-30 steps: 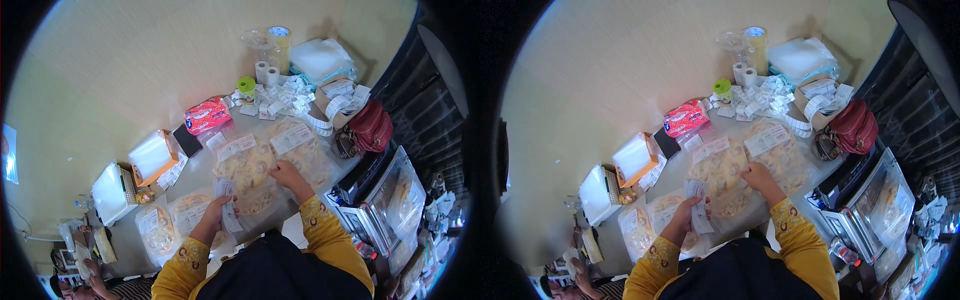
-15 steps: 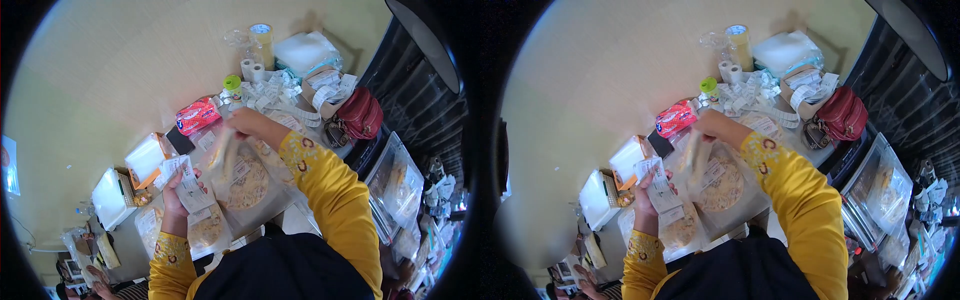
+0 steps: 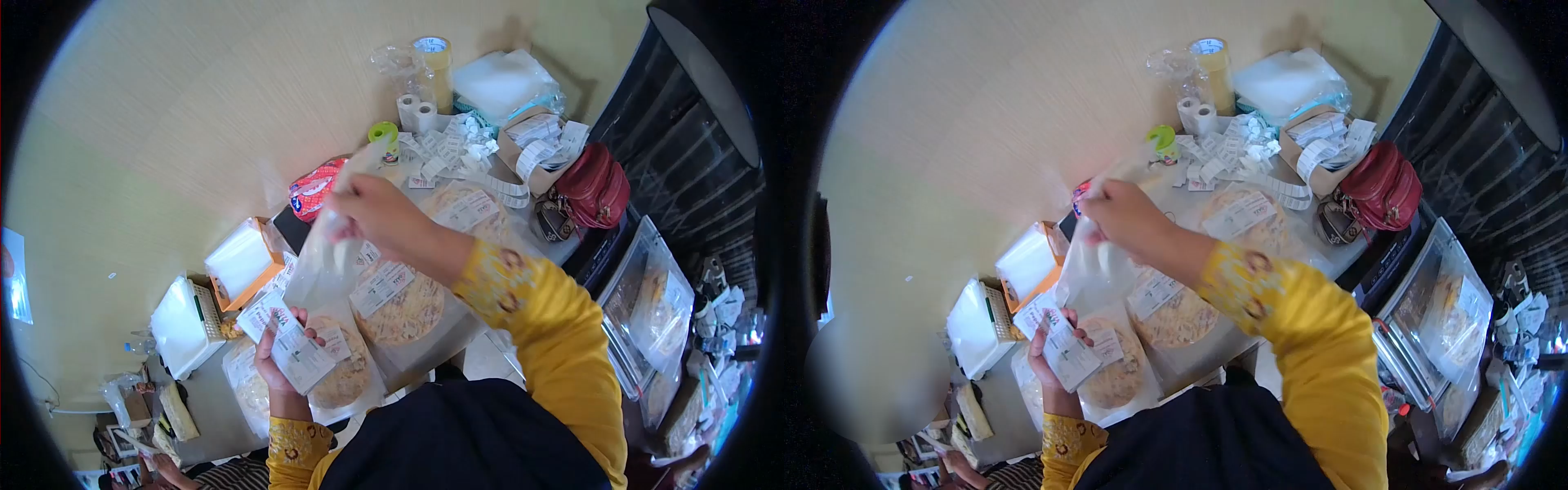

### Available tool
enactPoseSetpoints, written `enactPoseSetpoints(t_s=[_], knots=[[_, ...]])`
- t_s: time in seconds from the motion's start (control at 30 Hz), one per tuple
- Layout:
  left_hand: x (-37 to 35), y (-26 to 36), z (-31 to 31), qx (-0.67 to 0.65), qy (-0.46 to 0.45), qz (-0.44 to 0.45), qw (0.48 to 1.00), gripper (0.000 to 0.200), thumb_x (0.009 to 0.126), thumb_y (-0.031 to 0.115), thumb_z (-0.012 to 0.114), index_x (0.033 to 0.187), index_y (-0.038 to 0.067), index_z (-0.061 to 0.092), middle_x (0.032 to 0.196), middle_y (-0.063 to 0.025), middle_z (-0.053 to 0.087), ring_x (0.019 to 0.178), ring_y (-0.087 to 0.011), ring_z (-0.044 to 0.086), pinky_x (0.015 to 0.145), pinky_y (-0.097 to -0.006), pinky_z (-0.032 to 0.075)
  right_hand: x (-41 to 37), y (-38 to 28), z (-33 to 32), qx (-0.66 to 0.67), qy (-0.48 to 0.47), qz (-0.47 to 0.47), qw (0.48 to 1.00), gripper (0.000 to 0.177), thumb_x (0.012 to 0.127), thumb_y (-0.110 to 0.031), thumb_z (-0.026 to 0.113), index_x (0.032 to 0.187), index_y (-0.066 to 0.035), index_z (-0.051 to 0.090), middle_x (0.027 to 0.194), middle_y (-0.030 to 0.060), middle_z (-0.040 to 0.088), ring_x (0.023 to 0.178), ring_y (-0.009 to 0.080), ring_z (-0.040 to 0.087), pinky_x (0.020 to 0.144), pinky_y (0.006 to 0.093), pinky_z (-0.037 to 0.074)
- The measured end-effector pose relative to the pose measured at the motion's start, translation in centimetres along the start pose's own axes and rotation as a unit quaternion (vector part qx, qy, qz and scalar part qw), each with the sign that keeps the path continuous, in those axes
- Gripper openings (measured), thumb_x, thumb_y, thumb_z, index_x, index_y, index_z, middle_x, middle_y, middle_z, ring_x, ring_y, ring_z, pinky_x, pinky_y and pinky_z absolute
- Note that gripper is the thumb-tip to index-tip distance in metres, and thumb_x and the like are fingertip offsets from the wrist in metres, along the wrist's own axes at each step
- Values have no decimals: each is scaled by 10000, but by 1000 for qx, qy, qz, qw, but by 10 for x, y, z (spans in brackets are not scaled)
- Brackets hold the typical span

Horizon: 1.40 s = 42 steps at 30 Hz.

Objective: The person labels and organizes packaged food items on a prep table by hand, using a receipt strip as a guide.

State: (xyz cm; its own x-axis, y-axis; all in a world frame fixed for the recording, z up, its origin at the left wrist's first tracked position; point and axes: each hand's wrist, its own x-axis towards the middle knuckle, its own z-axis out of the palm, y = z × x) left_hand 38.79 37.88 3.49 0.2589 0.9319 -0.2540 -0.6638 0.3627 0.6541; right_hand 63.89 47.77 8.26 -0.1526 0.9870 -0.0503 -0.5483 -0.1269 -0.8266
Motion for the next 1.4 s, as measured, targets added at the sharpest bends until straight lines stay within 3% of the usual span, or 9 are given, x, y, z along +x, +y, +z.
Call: enactPoseSetpoints(t_s=[0.13,0.3,0.43,0.73,0.93,1.0,1.23,1.33,1.4], knots=[[-10,9,-17,-7,16,9,1000,589,762,402,551,1164,-10,431,1037,-129,510,772,-247,553,690,-422,486,-80,5,-49,8,15,97,995,209,874,-177,554,981,2,533,903,61,559,726,122,563,638,279,517],[-11,1,-22,-2,47,-67,997,614,718,354,617,1166,-26,439,993,-139,539,798,-260,586,730,-426,489,-156,92,-158,-289,44,259,921,176,846,-162,587,938,-15,561,775,25,574,673,119,576,610,282,517],[-9,-13,-21,-48,33,-121,991,594,700,287,651,1156,-34,446,991,-150,559,826,-273,593,744,-435,486,-162,96,-150,-460,88,286,836,162,827,-145,581,894,2,569,754,65,583,616,155,595,517,304,525],[-26,-26,-27,-128,36,-158,979,596,706,280,638,1174,-34,444,1021,-143,558,870,-283,576,802,-458,450,-120,90,-135,-2,193,316,929,190,871,-165,514,976,-8,521,789,107,607,628,247,626,554,360,547],[-36,-27,-33,-159,30,-170,972,598,705,275,640,1186,-23,446,1025,-144,568,879,-283,577,816,-463,447,-101,87,-138,20,236,255,937,158,878,-167,512,916,-13,512,760,96,588,612,237,621,560,355,546],[-35,-27,-32,-159,32,-162,973,583,724,287,633,1174,-32,447,1009,-148,573,863,-298,577,791,-470,444,-105,92,-147,-116,194,289,930,157,878,-163,515,890,-7,514,733,86,570,608,222,617,554,340,544],[-34,-23,-32,-155,24,-163,974,581,728,286,629,1172,-35,437,1009,-152,569,851,-298,584,794,-469,444,-126,92,-154,-445,36,334,830,218,844,-171,565,745,19,524,683,103,557,637,224,618,576,330,526],[-38,-20,-35,-145,33,-158,976,595,720,291,632,1176,-36,433,1005,-151,566,852,-291,582,797,-465,444,-122,82,-155,-641,-41,261,720,280,794,-274,616,755,-2,566,726,144,598,720,288,617,659,372,500],[-41,-17,-36,-146,32,-151,977,607,715,299,635,1178,-37,432,1008,-152,564,861,-291,578,796,-462,444,-108,51,-130,-718,-86,312,616,312,763,-342,624,783,-31,598,774,161,614,775,313,606,700,392,478]])
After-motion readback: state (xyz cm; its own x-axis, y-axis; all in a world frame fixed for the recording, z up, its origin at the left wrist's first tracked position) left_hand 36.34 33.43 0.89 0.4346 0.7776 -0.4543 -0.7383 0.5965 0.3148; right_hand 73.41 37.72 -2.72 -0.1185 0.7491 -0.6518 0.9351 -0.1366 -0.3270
